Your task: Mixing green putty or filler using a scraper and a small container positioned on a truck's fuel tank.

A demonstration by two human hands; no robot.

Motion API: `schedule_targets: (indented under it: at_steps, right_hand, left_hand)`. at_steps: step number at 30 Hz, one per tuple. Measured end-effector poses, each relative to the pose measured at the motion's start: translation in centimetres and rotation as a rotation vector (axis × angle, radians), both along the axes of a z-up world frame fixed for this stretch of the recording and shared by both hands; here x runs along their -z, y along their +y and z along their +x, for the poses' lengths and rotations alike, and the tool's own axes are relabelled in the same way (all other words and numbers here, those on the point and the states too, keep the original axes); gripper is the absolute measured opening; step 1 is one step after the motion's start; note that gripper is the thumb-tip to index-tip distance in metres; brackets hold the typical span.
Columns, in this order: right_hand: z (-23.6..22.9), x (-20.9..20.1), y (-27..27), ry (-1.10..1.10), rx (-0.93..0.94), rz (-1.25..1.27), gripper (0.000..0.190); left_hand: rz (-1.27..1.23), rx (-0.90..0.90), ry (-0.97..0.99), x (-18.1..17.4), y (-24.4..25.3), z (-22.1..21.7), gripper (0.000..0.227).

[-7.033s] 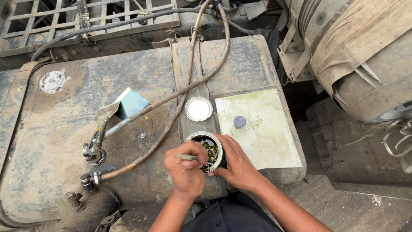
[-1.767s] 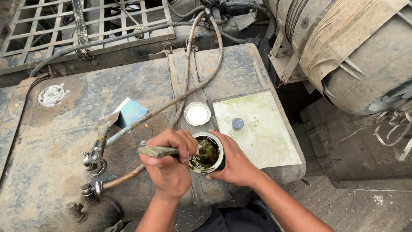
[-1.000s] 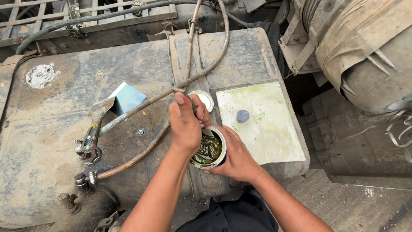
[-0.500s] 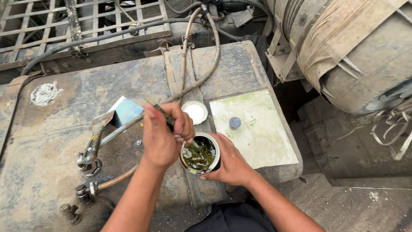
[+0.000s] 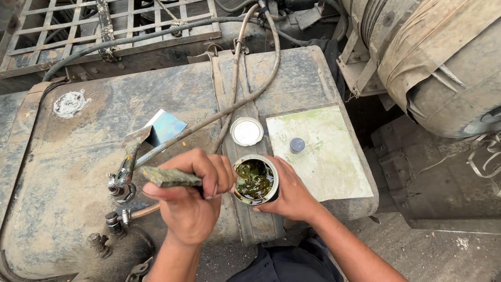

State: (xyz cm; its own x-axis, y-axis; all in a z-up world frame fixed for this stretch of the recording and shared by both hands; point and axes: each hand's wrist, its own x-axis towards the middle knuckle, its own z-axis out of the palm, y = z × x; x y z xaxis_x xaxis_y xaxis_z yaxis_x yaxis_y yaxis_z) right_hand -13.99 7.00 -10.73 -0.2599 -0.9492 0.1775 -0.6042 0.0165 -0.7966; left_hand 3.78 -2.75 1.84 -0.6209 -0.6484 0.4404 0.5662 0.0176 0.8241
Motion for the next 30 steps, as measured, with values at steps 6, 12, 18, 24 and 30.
schedule_targets:
  at_steps: [6,12,18,24,30]
  right_hand:
    - [-0.4,1.2,-0.1,0.050,-0.010,-0.027,0.118]
    - [-0.4,0.8,0.1,0.045,-0.009,-0.059,0.114]
    - [-0.4,0.7,-0.1,0.037,-0.022,-0.058,0.117]
    - [-0.7,1.4,0.1,0.050,-0.013,-0.014,0.121]
    - [-0.6,1.1,-0.1,0.041,-0.010,0.023,0.121]
  left_hand:
    - [0.020,-0.036,-0.040,3.0,0.0,-1.4,0.083]
    - [-0.198,-0.064,-0.081,5.8,0.2,-3.2,0.081]
    - [-0.122,-0.064,-0.130,6.1,-1.0,-5.3,0.081]
    - [-0.076,-0.081,0.003,5.3,-1.3,-3.1,0.079]
    - [-0.137,-0.059,0.057,2.4,-0.8,-3.0,0.078]
